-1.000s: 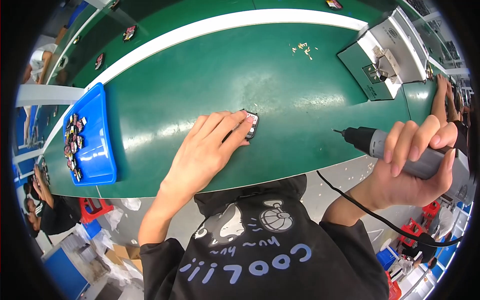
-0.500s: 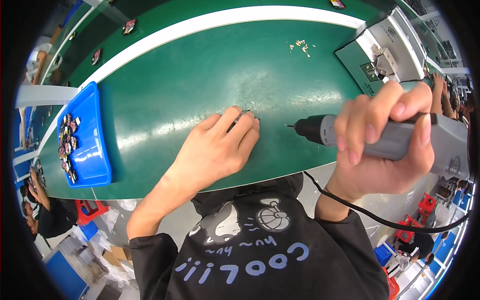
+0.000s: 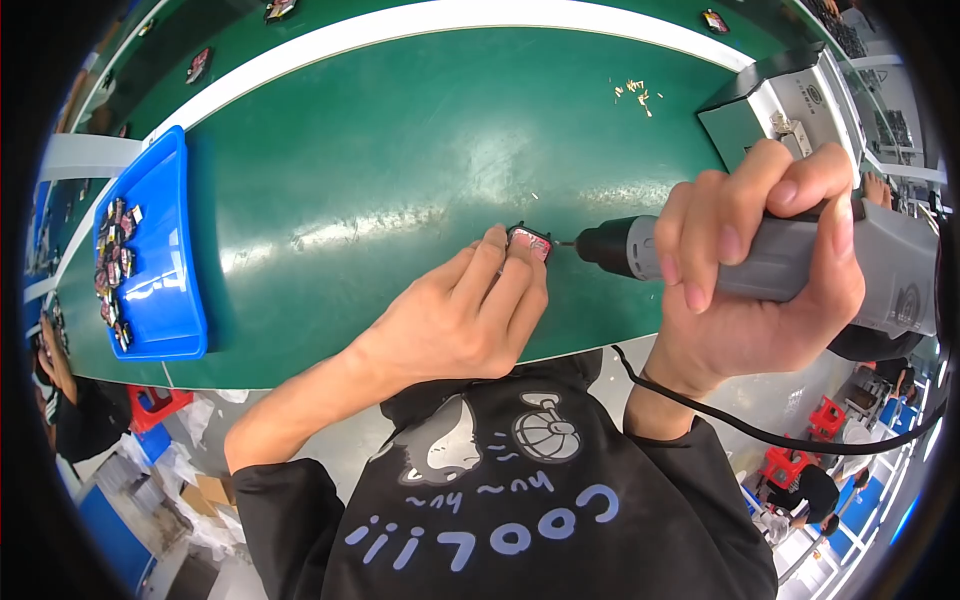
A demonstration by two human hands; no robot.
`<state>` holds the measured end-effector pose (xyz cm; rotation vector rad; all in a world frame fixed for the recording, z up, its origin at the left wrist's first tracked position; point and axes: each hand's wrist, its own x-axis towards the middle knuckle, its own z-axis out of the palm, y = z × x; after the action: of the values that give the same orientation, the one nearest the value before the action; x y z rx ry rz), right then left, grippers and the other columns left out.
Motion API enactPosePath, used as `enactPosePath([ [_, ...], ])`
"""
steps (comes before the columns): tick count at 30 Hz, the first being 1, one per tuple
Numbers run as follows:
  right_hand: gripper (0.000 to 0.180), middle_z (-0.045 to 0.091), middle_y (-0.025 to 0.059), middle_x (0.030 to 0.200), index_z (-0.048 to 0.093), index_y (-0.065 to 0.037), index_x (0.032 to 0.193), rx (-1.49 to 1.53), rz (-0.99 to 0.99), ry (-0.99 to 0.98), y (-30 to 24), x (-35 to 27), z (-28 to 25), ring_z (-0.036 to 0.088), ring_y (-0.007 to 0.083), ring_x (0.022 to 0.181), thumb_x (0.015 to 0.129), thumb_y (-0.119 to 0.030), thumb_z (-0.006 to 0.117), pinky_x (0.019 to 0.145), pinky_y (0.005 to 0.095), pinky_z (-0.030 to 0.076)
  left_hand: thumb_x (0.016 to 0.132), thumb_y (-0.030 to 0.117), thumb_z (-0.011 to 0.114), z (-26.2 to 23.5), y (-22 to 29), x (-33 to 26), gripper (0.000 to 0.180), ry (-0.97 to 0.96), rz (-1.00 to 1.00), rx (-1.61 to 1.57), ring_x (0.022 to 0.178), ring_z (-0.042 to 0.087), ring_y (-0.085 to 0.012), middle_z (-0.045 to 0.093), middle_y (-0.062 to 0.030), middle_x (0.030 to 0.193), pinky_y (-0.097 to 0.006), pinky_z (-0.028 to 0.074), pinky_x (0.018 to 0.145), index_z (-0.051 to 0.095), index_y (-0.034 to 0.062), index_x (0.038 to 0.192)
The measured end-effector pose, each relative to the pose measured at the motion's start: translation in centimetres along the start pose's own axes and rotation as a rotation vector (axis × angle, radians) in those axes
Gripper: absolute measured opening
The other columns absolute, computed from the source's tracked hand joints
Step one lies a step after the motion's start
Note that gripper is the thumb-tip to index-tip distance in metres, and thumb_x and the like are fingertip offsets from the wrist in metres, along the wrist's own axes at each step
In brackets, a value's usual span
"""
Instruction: Assembling electronic components using an electric screwdriver on a factory production line.
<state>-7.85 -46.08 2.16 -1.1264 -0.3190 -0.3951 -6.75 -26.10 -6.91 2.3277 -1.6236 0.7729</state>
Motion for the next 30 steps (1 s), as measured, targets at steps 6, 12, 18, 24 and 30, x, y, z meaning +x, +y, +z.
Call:
enactPosePath([
  [6, 0.029, 0.047, 0.0107, 0.072, 0.045, -0.004, 0.100, -0.048, 0.050, -0.052, 0.5, 0.1, -0.1, 0.038, 0.0152, 0.038, 0.107, -0.029, 0.033, 0.040, 0.0341, 0.037, 0.078, 0.003, 0.071, 0.1, 0.0, -0.3, 0.023, -0.016, 0.020, 0.015, 0.090, 0.073, -0.0312, 0.069, -0.0160, 0.093, -0.034, 0.063, 0.076, 0.070, -0.0078, 0.098],
  [12, 0.030, 0.048, 0.0114, 0.074, 0.045, -0.004, 0.101, -0.113, 0.107, -0.170, 0.6, 0.2, -0.8, 0.039, 0.0154, 0.038, 0.108, -0.029, 0.031, 0.041, 0.0345, 0.038, 0.078, 0.005, 0.071, 0.1, 0.0, -0.3, 0.023, -0.014, 0.053, 0.019, 0.091, 0.073, -0.0344, 0.069, -0.0184, 0.090, -0.035, 0.064, 0.078, 0.068, -0.0108, 0.094],
  [18, 0.031, 0.048, 0.0117, 0.074, 0.046, -0.003, 0.103, -0.071, 0.121, -0.151, 1.0, 0.3, -0.6, 0.040, 0.0156, 0.039, 0.108, -0.029, 0.029, 0.042, 0.0345, 0.039, 0.079, 0.005, 0.070, -0.1, 0.1, -0.1, 0.022, -0.031, 0.035, 0.004, 0.092, 0.073, -0.0333, 0.069, -0.0172, 0.092, -0.034, 0.064, 0.079, 0.069, -0.0097, 0.096],
  [24, 0.032, 0.048, 0.0114, 0.074, 0.047, -0.004, 0.104, 0.003, 0.146, -0.072, 1.3, 0.2, -0.3, 0.041, 0.0156, 0.039, 0.109, -0.029, 0.028, 0.042, 0.0346, 0.039, 0.078, 0.003, 0.070, -0.2, 0.2, 0.0, 0.023, -0.046, 0.015, -0.007, 0.093, 0.074, -0.0320, 0.069, -0.0166, 0.094, -0.033, 0.063, 0.076, 0.069, -0.0089, 0.098],
  [30, 0.031, 0.048, 0.0110, 0.074, 0.047, -0.004, 0.104, -0.020, 0.155, -0.074, 0.9, 0.2, -0.1, 0.041, 0.0152, 0.039, 0.109, -0.029, 0.028, 0.042, 0.0341, 0.039, 0.079, 0.004, 0.070, -0.3, 0.2, 0.0, 0.022, -0.058, 0.013, -0.017, 0.093, 0.074, -0.0328, 0.069, -0.0171, 0.095, -0.033, 0.063, 0.075, 0.069, -0.0085, 0.097],
])
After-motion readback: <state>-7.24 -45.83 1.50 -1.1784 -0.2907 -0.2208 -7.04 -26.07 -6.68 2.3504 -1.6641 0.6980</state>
